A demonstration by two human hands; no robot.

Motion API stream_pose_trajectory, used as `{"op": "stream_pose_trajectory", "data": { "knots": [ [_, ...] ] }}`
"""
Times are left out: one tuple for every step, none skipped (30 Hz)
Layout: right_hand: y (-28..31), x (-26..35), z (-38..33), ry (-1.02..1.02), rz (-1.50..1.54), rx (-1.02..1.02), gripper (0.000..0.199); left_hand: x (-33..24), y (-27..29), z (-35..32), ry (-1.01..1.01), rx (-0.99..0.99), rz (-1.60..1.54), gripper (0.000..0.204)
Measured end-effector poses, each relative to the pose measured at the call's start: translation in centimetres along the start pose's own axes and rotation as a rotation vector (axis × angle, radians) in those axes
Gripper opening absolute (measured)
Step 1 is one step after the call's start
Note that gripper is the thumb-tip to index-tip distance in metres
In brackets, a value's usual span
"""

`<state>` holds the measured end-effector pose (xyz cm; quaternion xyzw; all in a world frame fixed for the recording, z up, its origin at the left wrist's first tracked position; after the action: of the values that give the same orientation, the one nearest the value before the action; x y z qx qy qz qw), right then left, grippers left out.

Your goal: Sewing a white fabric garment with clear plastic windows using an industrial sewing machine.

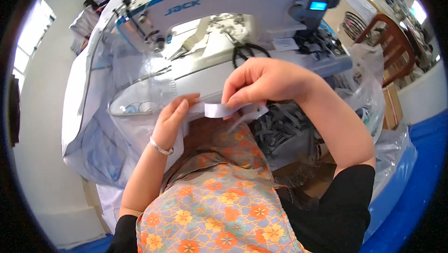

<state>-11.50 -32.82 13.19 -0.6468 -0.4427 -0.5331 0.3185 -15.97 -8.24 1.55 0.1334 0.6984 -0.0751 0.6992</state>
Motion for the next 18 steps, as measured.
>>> {"op": "stream_pose_trajectory", "data": {
  "knots": [
    [-0.9, 0.1, 1.1, -0.010, 0.076, 0.036, 0.011, -1.8, -0.3, 0.3, -0.080, 0.061, -0.031, 0.053],
    [-1.5, -0.3, 2.4, 0.017, 0.105, 0.030, 0.011, -2.3, -0.3, 0.6, -0.077, 0.033, -0.029, 0.053],
    [-1.7, -0.9, 3.5, 0.047, 0.131, 0.016, 0.012, -3.1, -0.7, 1.2, -0.172, 0.129, -0.135, 0.061],
    [-2.4, -1.3, 4.2, 0.053, 0.123, 0.037, 0.012, -4.0, -1.2, 1.2, -0.269, 0.227, -0.237, 0.069],
    [-2.5, -1.3, 4.9, 0.126, 0.237, 0.025, 0.012, -4.7, -1.7, 1.2, -0.212, 0.283, -0.385, 0.079],
    [-2.5, -1.4, 5.5, 0.198, 0.353, 0.012, 0.013, -5.3, -1.9, 1.0, -0.210, 0.315, -0.439, 0.083],
    [-2.2, -1.5, 6.1, 0.205, 0.343, 0.022, 0.013, -5.7, -2.0, 1.1, -0.207, 0.351, -0.494, 0.087],
    [-2.2, -1.9, 6.7, 0.229, 0.443, 0.030, 0.013, -5.2, -1.8, 1.0, -0.209, 0.335, -0.489, 0.087],
    [-2.3, -2.1, 7.0, 0.249, 0.545, 0.037, 0.015, -4.4, -1.6, 1.0, -0.232, 0.365, -0.477, 0.089],
    [-2.4, -2.0, 7.2, 0.240, 0.534, 0.026, 0.016, -4.0, -1.5, 0.8, -0.254, 0.396, -0.467, 0.090],
    [-2.3, -2.1, 7.0, 0.235, 0.539, 0.029, 0.016, -3.8, -1.5, 0.5, -0.249, 0.391, -0.471, 0.090],
    [-2.1, -2.2, 7.0, 0.224, 0.544, 0.044, 0.016, -3.4, -1.6, 0.2, -0.188, 0.361, -0.409, 0.085],
    [-2.1, -2.2, 6.9, 0.212, 0.550, 0.059, 0.017, -3.1, -1.7, -0.2, -0.125, 0.332, -0.348, 0.080],
    [-2.0, -1.8, 6.8, 0.209, 0.553, 0.063, 0.015, -3.3, -0.9, -0.5, -0.033, 0.417, -0.370, 0.063],
    [-2.2, -1.5, 6.7, 0.204, 0.558, 0.065, 0.015, -3.2, -1.0, -0.8, -0.029, 0.413, -0.376, 0.063],
    [-2.2, -1.4, 6.7, 0.171, 0.489, -0.004, 0.015, -2.9, -0.8, -1.1, -0.033, 0.280, -0.263, 0.055],
    [-2.2, -1.5, 6.6, 0.140, 0.417, -0.077, 0.015, -2.9, -0.5, -1.3, -0.038, 0.153, -0.148, 0.048],
    [-2.0, -2.2, 6.9, 0.179, 0.306, -0.128, 0.013, -3.3, -0.1, -1.5, -0.047, 0.113, -0.126, 0.028]
  ]
}}
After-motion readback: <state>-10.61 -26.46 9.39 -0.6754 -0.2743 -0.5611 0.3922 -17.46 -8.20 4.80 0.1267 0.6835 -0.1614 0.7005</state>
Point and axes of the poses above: each hand's wrist, its own z-axis towards the middle knuckle, its own y-axis out of the back of the hand, x = y × z, the point moved 3 cm from there along z, towards the middle knuckle, and after that the axes turned 8 degrees about x, right-handed, at the moved point
